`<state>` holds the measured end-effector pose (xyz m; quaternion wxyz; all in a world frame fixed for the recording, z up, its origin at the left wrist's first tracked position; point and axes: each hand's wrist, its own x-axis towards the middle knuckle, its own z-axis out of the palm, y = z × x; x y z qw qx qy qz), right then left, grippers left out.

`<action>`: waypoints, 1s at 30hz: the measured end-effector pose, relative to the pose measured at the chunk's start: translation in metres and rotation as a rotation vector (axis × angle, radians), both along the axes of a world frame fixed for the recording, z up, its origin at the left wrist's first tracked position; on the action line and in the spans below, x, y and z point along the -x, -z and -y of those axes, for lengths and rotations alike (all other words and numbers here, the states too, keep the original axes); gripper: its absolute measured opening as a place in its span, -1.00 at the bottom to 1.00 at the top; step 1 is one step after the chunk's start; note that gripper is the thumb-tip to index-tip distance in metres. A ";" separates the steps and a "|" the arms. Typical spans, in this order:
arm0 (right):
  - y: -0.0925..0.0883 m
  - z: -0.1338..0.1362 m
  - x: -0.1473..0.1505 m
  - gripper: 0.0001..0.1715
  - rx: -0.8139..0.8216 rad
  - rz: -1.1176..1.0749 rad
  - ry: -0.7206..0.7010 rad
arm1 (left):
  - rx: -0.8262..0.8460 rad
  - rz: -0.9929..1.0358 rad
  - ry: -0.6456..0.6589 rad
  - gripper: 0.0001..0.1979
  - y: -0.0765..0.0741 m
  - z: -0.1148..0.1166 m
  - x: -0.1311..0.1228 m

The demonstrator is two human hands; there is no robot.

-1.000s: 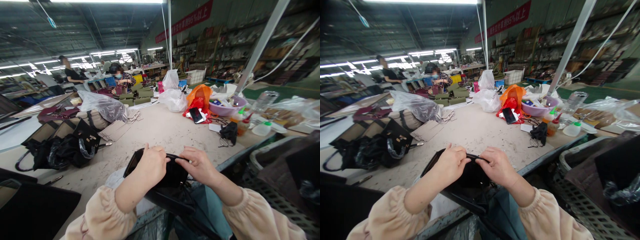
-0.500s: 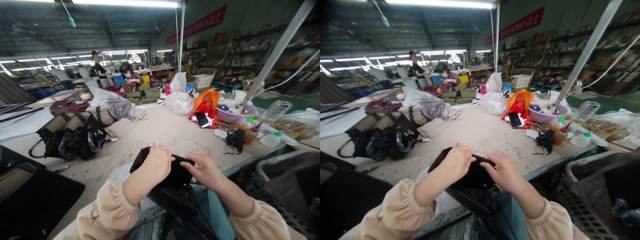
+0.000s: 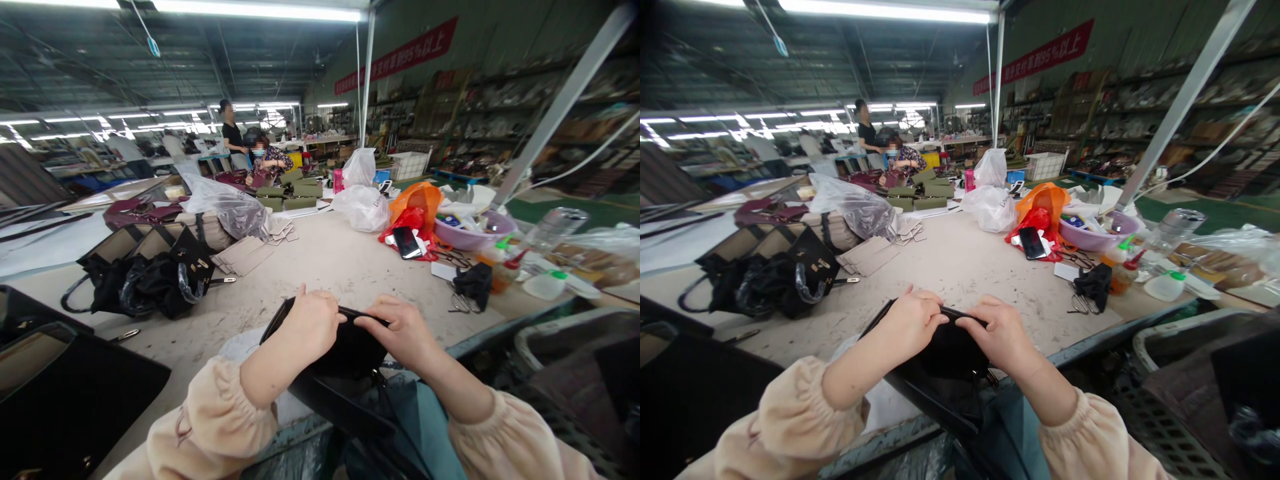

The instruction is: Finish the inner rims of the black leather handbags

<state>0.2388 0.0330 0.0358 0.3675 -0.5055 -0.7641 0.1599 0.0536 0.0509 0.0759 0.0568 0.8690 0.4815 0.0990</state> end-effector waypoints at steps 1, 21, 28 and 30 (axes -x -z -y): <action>0.000 0.000 0.000 -0.73 -0.009 0.012 -0.003 | -0.003 -0.005 -0.013 -0.78 -0.001 -0.001 0.002; -0.003 -0.003 0.007 -0.71 -0.063 0.057 -0.018 | -0.055 -0.048 -0.070 -0.74 0.000 -0.007 0.007; -0.001 -0.003 0.006 -0.71 -0.059 0.064 -0.025 | -0.026 -0.063 -0.076 -0.74 -0.004 -0.005 0.005; -0.003 -0.002 0.005 -0.71 -0.033 0.084 -0.023 | -0.025 -0.066 -0.075 -0.73 -0.004 -0.005 0.005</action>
